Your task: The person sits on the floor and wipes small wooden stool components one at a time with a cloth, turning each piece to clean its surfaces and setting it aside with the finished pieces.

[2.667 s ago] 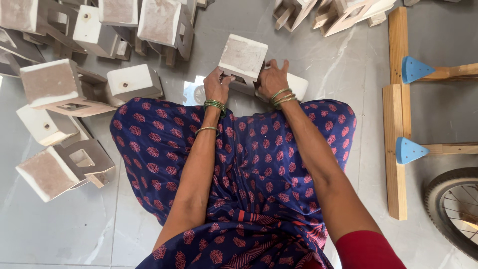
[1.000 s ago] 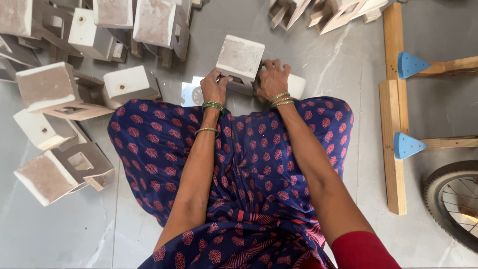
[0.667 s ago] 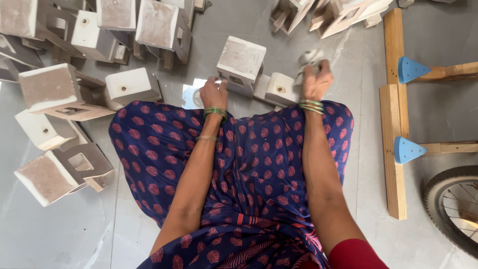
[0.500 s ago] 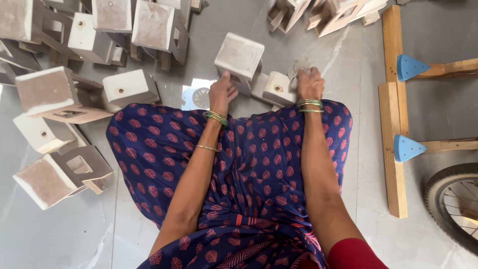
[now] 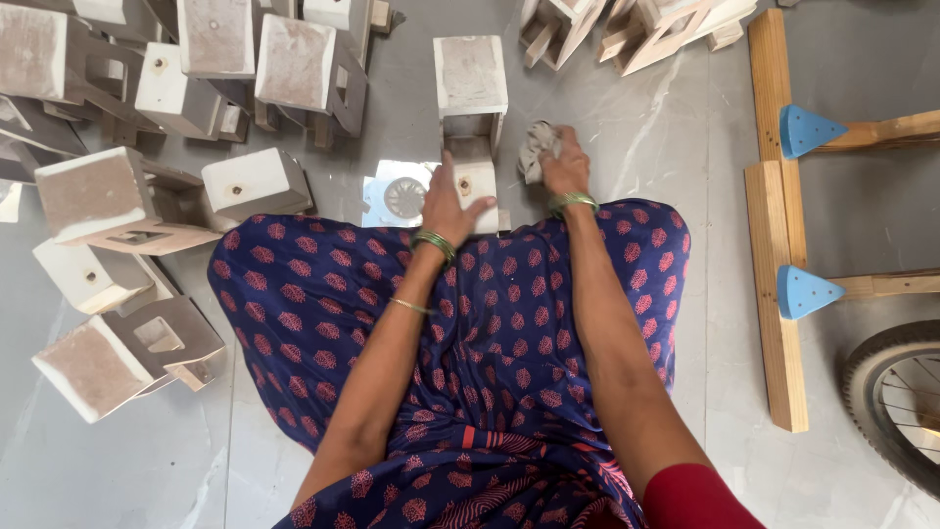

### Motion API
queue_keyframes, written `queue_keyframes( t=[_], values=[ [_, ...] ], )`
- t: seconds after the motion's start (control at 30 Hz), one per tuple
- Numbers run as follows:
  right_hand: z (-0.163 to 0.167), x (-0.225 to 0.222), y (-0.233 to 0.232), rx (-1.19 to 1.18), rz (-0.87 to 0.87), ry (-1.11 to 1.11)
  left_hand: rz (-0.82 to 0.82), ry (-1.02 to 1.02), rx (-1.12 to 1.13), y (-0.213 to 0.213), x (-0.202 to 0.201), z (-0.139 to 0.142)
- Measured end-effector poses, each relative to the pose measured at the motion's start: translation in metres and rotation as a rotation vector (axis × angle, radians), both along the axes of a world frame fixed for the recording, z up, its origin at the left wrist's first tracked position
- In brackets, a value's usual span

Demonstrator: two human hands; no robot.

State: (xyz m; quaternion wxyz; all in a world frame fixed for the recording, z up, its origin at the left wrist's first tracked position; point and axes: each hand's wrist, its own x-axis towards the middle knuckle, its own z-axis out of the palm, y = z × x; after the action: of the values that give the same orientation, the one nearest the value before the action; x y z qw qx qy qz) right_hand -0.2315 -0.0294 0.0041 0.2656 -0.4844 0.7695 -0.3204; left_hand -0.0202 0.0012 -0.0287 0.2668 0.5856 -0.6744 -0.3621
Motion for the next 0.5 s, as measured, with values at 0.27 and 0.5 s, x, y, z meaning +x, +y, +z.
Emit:
queue_keyframes(
  t=[0.27,0.5],
  values=[
    [-0.027,0.045,-0.02,-0.037,0.185,0.029,-0.071,0.165,-0.009,0.005,-0.003,-0.016],
    [-0.033,0.044,0.014,0.288,0.354,0.166,-0.023,0.129,0.055,0.006,-0.007,-0.016]
  ],
)
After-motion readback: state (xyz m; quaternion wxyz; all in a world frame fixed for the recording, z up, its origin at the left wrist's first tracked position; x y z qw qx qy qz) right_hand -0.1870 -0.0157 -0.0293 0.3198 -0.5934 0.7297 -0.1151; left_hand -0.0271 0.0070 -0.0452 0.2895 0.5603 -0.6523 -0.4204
